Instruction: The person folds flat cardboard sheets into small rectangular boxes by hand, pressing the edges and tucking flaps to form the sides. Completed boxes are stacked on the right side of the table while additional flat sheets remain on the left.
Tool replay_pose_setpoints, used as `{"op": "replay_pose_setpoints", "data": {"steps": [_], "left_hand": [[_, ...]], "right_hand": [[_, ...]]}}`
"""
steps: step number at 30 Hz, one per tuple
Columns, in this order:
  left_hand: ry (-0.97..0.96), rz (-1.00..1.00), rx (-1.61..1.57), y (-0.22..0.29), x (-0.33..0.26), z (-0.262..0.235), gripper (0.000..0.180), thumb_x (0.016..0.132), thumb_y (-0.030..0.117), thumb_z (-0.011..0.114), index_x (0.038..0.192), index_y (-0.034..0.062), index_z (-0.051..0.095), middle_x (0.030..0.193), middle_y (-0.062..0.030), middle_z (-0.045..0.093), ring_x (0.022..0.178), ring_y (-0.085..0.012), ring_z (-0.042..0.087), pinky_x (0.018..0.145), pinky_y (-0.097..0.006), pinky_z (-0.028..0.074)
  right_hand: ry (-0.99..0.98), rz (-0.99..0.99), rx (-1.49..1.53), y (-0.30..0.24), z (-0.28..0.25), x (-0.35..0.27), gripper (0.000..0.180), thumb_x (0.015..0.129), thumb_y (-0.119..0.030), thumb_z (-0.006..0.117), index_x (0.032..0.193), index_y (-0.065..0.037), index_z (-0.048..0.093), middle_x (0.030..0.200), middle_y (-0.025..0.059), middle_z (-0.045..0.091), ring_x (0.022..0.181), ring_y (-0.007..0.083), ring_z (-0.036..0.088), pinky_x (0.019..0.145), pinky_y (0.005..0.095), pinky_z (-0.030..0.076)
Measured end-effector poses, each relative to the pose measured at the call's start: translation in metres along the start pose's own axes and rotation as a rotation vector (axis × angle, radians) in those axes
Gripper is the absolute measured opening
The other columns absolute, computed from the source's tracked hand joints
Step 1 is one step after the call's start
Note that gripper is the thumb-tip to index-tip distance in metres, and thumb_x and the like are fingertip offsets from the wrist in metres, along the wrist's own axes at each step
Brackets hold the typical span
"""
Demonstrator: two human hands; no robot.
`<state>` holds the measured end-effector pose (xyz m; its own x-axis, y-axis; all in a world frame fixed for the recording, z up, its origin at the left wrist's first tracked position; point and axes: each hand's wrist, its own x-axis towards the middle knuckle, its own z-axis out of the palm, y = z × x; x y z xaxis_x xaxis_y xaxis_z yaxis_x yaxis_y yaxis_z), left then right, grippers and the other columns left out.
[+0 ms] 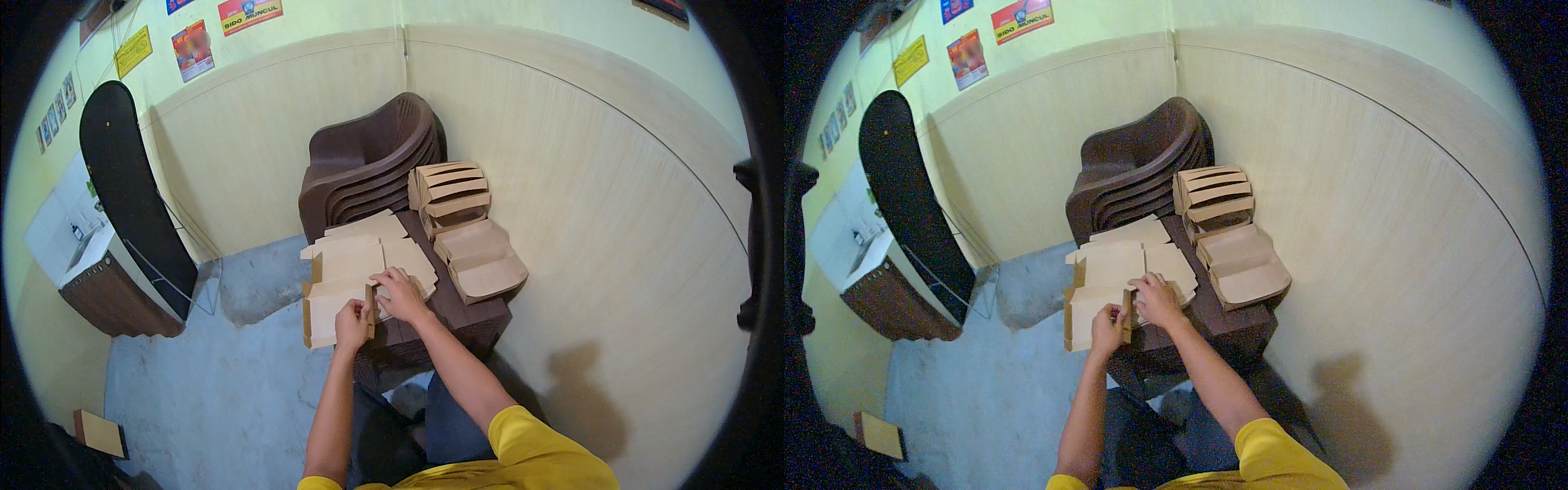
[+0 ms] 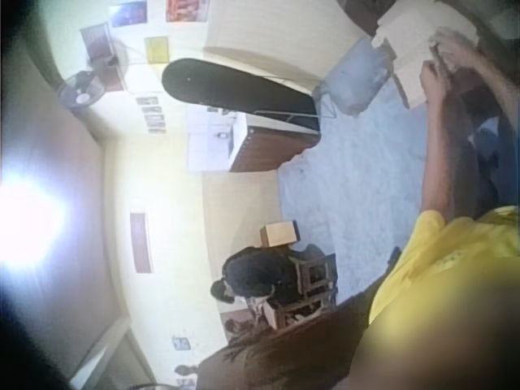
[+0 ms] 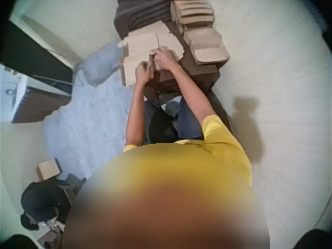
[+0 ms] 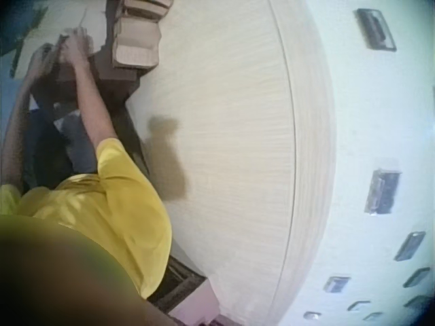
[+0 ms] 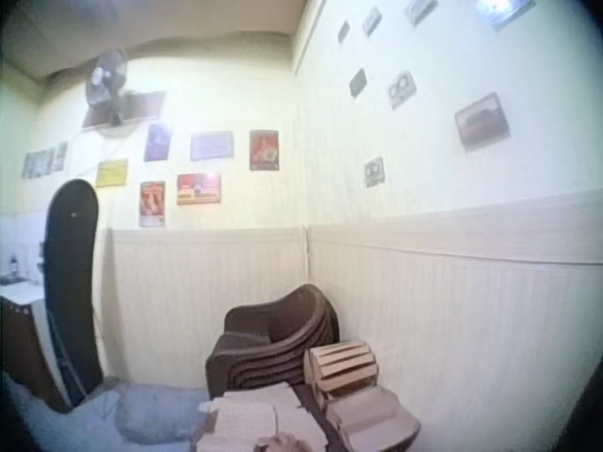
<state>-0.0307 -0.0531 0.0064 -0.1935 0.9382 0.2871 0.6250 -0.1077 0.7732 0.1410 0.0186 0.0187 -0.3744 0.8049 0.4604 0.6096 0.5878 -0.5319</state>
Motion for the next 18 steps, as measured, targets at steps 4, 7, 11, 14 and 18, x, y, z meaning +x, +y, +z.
{"op": "replay_pose_setpoints", "data": {"steps": [4, 7, 11, 14, 18], "left_hand": [[-0.012, -0.092, 0.014, 0.016, 0.021, 0.017, 0.018, 0.097, 0.019, 0.075, 0.104, 0.0025, 0.074, 0.094, -0.0143, 0.079, 0.093, -0.0324, 0.074, 0.083, -0.049, 0.054], [-0.032, -0.117, 0.201, 0.028, 0.034, 0.024, 0.016, 0.094, 0.017, 0.078, 0.107, 0.0070, 0.077, 0.098, -0.0111, 0.078, 0.103, -0.0283, 0.071, 0.089, -0.051, 0.050], [-0.036, -0.158, 0.118, 0.028, 0.040, 0.029, 0.032, 0.091, 0.021, 0.081, 0.123, 0.0165, 0.079, 0.128, -0.0109, 0.070, 0.113, -0.0299, 0.066, 0.095, -0.051, 0.049], [-0.055, 0.007, 0.274, 0.012, 0.043, 0.025, 0.041, 0.092, 0.026, 0.080, 0.132, 0.0218, 0.077, 0.145, -0.0127, 0.059, 0.118, -0.0344, 0.063, 0.102, -0.049, 0.050], [-0.149, 0.192, 0.431, -0.011, 0.043, 0.015, 0.039, 0.095, 0.027, 0.077, 0.133, 0.0226, 0.077, 0.156, -0.0128, 0.051, 0.121, -0.0387, 0.060, 0.109, -0.046, 0.050]], "right_hand": [[0.074, 0.147, 0.104, 0.015, 0.001, 0.000, 0.030, 0.087, -0.024, 0.082, 0.112, -0.009, 0.077, 0.119, 0.0104, 0.067, 0.120, 0.0319, 0.060, 0.101, 0.0447, 0.049], [0.046, 0.228, 0.063, 0.029, 0.002, -0.003, 0.025, 0.091, -0.032, 0.078, 0.107, -0.012, 0.080, 0.119, 0.0111, 0.065, 0.122, 0.0349, 0.057, 0.106, 0.0467, 0.047], [0.051, 0.187, 0.011, 0.041, 0.006, -0.009, 0.025, 0.090, -0.036, 0.080, 0.104, -0.015, 0.080, 0.123, 0.0092, 0.065, 0.121, 0.0331, 0.058, 0.108, 0.0471, 0.044], [0.044, 0.264, -0.012, 0.036, 0.009, -0.010, 0.025, 0.088, -0.039, 0.082, 0.101, -0.017, 0.080, 0.124, 0.0070, 0.063, 0.125, 0.0319, 0.056, 0.111, 0.0491, 0.041], [0.072, 0.304, -0.044, 0.019, 0.008, -0.013, 0.029, 0.083, -0.043, 0.086, 0.093, -0.018, 0.076, 0.125, 0.0050, 0.060, 0.128, 0.0306, 0.053, 0.114, 0.0508, 0.038]]}}
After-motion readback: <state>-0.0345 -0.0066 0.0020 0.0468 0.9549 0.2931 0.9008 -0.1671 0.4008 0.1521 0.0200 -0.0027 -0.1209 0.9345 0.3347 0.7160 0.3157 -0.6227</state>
